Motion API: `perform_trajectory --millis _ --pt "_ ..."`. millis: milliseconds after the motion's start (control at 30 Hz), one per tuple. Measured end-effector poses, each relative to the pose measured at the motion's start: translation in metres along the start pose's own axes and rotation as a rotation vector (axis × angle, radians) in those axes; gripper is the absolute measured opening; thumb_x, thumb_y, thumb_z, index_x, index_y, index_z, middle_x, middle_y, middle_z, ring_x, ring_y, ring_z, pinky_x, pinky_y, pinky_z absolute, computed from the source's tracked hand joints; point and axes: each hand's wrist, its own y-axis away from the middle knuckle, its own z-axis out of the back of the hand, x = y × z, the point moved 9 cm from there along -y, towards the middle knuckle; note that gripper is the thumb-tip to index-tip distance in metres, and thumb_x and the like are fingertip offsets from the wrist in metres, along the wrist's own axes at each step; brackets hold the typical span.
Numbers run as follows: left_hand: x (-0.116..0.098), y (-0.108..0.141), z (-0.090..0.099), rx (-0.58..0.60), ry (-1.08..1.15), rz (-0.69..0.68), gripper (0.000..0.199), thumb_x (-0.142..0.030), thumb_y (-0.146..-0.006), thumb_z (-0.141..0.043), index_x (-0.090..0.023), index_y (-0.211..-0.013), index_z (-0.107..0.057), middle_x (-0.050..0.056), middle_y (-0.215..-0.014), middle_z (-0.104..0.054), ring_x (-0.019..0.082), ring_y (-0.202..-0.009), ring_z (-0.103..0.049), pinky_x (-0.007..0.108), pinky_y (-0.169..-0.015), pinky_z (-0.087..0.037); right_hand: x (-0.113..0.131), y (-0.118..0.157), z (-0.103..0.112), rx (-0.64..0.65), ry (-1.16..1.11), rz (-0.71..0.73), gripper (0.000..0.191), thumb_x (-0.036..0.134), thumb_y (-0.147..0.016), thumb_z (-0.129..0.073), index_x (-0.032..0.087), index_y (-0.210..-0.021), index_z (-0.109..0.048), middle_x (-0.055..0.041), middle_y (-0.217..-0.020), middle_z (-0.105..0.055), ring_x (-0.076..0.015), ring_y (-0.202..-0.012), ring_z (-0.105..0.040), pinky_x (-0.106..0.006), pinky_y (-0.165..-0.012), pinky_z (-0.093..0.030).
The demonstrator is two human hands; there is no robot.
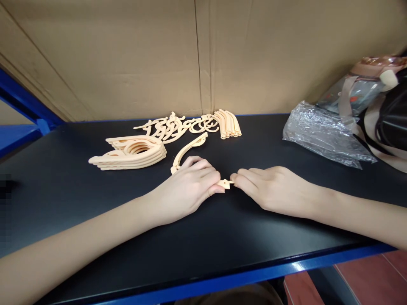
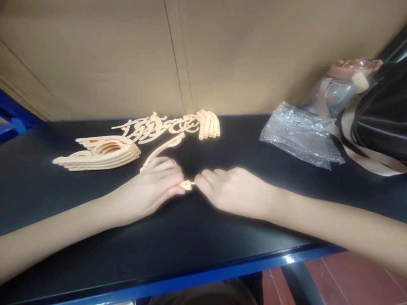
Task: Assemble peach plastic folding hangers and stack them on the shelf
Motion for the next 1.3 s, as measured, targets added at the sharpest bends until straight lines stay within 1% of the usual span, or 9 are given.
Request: perform_trajectory --millis 167,300,400,500,700,933,1000,1100,1300 --pt "0.001 0.000 -0.001 0.006 -0.020 0.000 0.034 -0.027 -0.102 -0.030 -0.016 -0.079 -0.054 0.004 -0.078 -0.057 0.018 -0.079 -0.046 0.035 -0.083 -0.036 0.008 0.000 0.007 -0.040 0.205 0.044 0.020 0.000 -0.087 -0.044 0.011 -0.095 -0.058 -0.0011 -0.074 -0.055 -0.0127 -0.059 -0.047 -0.028 -0.047 -0.027" --pt "0.003 -0.001 -0.001 0.005 -0.037 0.009 0.034 -0.028 -0.102 -0.031 -0.016 -0.080 -0.053 0.003 -0.077 -0.058 0.018 -0.078 -0.046 0.035 -0.083 -0.036 0.008 0.000 0.007 -0.037 0.239 0.008 0.022 0.001 -0.087 -0.046 0.010 -0.103 -0.059 -0.0012 -0.076 -0.054 -0.0133 -0.062 -0.049 -0.027 -0.048 -0.029" --pt "0.003 -0.001 -0.001 0.004 -0.028 0.014 0.032 -0.029 -0.101 -0.033 -0.016 -0.079 -0.053 0.003 -0.078 -0.058 0.018 -0.078 -0.046 0.034 -0.082 -0.035 -0.003 -0.001 0.007 -0.046 0.092 -0.106 0.020 0.014 -0.094 -0.044 0.012 -0.108 -0.058 -0.0015 -0.080 -0.055 -0.0128 -0.062 -0.053 -0.027 -0.048 -0.030" --pt "0.003 0.000 0.000 -0.004 -0.022 0.017 0.030 -0.028 -0.101 -0.036 -0.016 -0.079 -0.052 0.002 -0.078 -0.057 0.018 -0.078 -0.046 0.033 -0.082 -0.034 -0.014 -0.002 0.005 -0.036 -0.136 -0.208 0.029 0.030 -0.100 -0.035 0.016 -0.109 -0.059 -0.0010 -0.083 -0.056 -0.0114 -0.063 -0.056 -0.026 -0.047 -0.030" --pt "0.002 0.000 0.000 -0.003 -0.021 0.015 0.028 -0.028 -0.100 -0.037 -0.015 -0.080 -0.053 0.003 -0.080 -0.059 0.019 -0.080 -0.046 0.033 -0.082 -0.034 -0.023 -0.002 0.005 -0.018 -0.351 -0.254 0.030 0.033 -0.099 -0.036 0.017 -0.110 -0.059 -0.0006 -0.086 -0.056 -0.0092 -0.056 -0.051 -0.024 -0.050 -0.035" --pt "0.002 0.000 -0.002 0.012 -0.030 0.011 0.029 -0.028 -0.100 -0.037 -0.015 -0.080 -0.054 0.004 -0.081 -0.059 0.020 -0.082 -0.047 0.034 -0.083 -0.035 -0.029 0.000 -0.002 0.018 -0.566 -0.272 0.023 0.033 -0.098 -0.041 0.021 -0.109 -0.057 0.0009 -0.091 -0.057 -0.0074 -0.061 -0.053 -0.022 -0.057 -0.039" --pt "0.001 0.000 -0.001 0.015 -0.030 0.009 0.028 -0.028 -0.100 -0.037 -0.015 -0.081 -0.054 0.004 -0.082 -0.059 0.020 -0.082 -0.047 0.034 -0.083 -0.035 -0.028 -0.001 -0.003 0.032 -0.560 -0.251 0.026 0.035 -0.099 -0.039 0.021 -0.111 -0.057 0.0011 -0.092 -0.056 -0.0071 -0.060 -0.053 -0.022 -0.057 -0.040" --pt "0.002 0.000 -0.001 0.019 -0.009 0.024 0.028 -0.028 -0.100 -0.037 -0.016 -0.082 -0.054 0.003 -0.082 -0.059 0.019 -0.083 -0.047 0.034 -0.084 -0.034 -0.027 -0.002 0.000 0.030 -0.459 -0.223 0.030 0.036 -0.101 -0.034 0.020 -0.114 -0.057 0.0003 -0.091 -0.056 -0.0082 -0.061 -0.054 -0.023 -0.054 -0.038" --pt "0.006 0.001 -0.001 0.040 0.074 0.057 0.026 -0.030 -0.100 -0.040 -0.018 -0.083 -0.055 0.002 -0.082 -0.057 0.018 -0.084 -0.048 0.033 -0.086 -0.034 -0.022 -0.002 0.004 -0.013 -0.285 -0.155 0.034 0.035 -0.102 -0.032 0.018 -0.110 -0.060 0.0006 -0.087 -0.058 -0.0096 -0.065 -0.058 -0.024 -0.050 -0.034"
